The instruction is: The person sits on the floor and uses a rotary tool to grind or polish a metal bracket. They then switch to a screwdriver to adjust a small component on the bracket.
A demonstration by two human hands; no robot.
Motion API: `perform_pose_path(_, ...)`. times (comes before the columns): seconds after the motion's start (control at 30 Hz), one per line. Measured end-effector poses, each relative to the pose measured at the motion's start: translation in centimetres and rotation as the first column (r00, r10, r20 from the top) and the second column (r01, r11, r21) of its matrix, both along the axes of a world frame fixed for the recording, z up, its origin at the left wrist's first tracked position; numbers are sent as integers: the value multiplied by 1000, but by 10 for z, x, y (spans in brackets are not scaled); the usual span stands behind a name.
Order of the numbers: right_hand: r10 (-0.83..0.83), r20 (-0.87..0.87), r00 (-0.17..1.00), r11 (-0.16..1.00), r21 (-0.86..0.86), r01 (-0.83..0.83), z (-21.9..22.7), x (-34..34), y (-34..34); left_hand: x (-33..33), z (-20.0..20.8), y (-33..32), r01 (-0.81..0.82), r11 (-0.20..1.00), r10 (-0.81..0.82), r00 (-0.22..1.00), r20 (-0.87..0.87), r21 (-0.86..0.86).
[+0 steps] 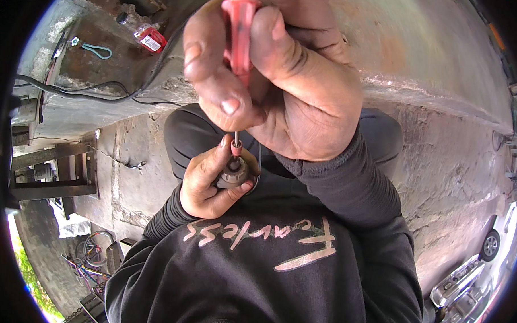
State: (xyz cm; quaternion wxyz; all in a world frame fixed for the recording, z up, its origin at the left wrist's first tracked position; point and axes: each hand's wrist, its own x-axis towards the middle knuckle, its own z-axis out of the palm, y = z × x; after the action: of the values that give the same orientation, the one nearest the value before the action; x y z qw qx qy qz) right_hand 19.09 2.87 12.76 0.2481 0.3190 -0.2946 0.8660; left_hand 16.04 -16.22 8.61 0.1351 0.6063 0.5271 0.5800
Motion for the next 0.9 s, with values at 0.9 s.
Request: perform_pose_path(0.9,-97,81,992,995,8,96,-9,-3,2,-1,-4,1,51,998,-53,997,63,25)
